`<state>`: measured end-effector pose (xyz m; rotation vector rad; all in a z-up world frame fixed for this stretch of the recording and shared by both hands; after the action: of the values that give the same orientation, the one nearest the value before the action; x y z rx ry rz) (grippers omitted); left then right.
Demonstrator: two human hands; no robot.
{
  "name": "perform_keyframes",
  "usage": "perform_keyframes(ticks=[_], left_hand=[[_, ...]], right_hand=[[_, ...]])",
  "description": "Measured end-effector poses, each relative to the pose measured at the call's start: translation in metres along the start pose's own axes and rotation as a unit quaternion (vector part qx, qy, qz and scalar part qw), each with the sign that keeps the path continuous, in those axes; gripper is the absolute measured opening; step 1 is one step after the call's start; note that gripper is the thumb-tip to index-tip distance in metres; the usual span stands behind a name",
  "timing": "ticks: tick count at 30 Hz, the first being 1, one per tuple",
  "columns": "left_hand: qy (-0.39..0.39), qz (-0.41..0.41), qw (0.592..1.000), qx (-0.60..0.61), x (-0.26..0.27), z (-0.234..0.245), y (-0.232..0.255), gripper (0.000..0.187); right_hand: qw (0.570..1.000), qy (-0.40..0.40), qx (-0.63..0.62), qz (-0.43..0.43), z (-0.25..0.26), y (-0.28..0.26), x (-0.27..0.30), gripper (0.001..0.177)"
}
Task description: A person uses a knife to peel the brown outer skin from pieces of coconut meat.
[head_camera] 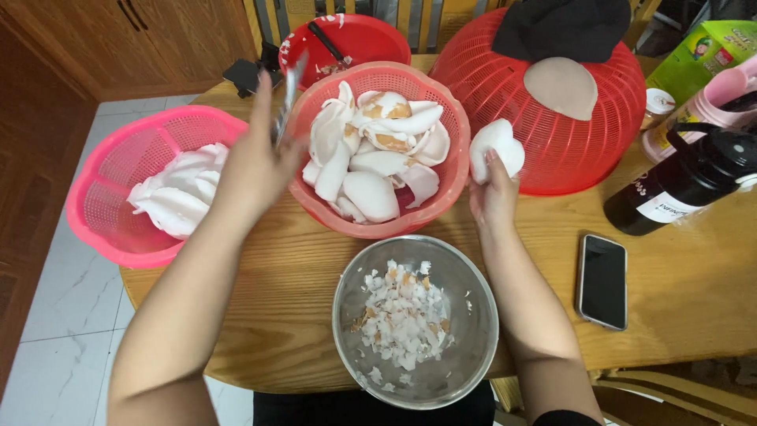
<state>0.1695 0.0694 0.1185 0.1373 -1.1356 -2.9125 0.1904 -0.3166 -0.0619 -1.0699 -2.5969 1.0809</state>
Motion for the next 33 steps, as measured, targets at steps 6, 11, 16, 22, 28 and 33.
perform_keyframes(ticks=[6, 11, 16, 22, 28, 33], left_hand=[[-0.217, -0.111, 0.970, -0.022, 0.101, -0.079, -0.027, 0.082], [-0.396, -0.159, 0.904, -0.005, 0.147, -0.136, -0.072, 0.111], [-0.461, -0.134, 0.874, -0.074, 0.169, -0.152, -0.085, 0.120], [-0.416, -0.104, 0.898, -0.104, 0.164, -0.157, -0.090, 0.119], [-0.402, -0.136, 0.905, -0.041, 0.159, -0.144, -0.071, 0.121], [-0.317, -0.186, 0.918, 0.148, 0.127, -0.104, -0.045, 0.113]], right_hand=[[0.996, 0.054, 0.064, -0.011, 0.011, -0.020, -0.008, 0.053], [0.996, 0.052, 0.011, 0.073, 0.029, -0.070, -0.038, 0.042], [0.988, 0.057, -0.024, 0.142, 0.015, -0.122, -0.023, 0.049], [0.988, -0.004, -0.052, 0.147, -0.003, -0.141, -0.001, 0.056], [0.968, -0.194, -0.027, 0.154, -0.039, -0.155, 0.031, 0.035], [0.946, -0.271, 0.143, 0.108, -0.031, -0.140, 0.049, 0.064]])
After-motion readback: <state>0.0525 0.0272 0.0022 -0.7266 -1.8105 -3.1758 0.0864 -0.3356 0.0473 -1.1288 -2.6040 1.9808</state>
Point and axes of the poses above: each hand's wrist, its own x-axis away from the middle knuckle, its own z-axis out of the back of the hand, y = z × x, the point moved 9 cm from there along -x, towards the middle knuckle, and after that the axes turned 13 degrees about z, right-handed, at the moved point
